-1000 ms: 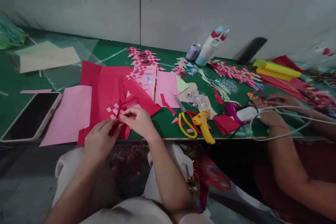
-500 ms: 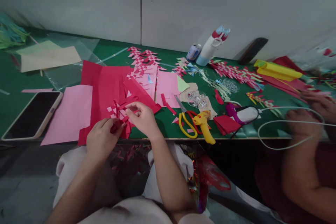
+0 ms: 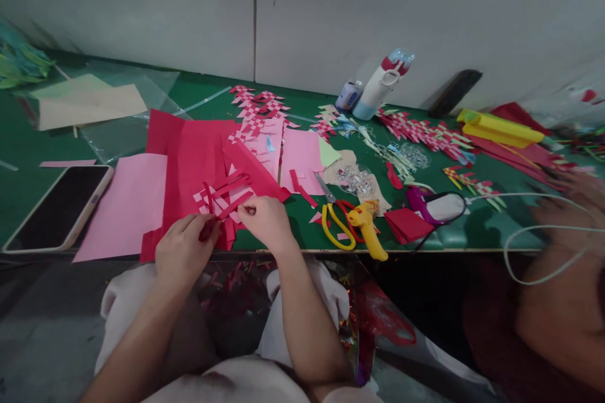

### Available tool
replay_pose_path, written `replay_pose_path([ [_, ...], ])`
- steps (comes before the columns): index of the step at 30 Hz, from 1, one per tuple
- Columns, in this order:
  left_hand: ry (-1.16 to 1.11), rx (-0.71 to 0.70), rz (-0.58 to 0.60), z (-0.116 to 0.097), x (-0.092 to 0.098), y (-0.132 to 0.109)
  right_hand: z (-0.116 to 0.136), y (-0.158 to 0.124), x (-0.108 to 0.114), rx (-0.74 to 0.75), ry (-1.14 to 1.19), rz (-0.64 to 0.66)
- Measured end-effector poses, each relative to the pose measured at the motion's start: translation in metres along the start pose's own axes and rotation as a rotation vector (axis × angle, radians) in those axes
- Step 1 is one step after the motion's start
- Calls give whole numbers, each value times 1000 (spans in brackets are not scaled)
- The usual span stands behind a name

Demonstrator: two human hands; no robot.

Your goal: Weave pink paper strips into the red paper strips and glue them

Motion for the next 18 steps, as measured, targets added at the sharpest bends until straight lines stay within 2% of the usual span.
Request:
replay_pose_path([
  [3, 0, -6, -3, 0, 1, 0, -1, 0, -5, -14, -2, 46],
  [9, -20, -3, 13, 0, 0, 0, -5, 2, -11, -57, 160, 87],
  [18, -48, 105, 63, 6, -2, 4, 4, 3, -30, 60, 333, 158],
])
Point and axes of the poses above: each hand's wrist, its own y-axis towards the middle knuckle, its own x-axis out of the back of the hand, z = x × y, the point moved 7 cm from there along y, towards the middle knuckle
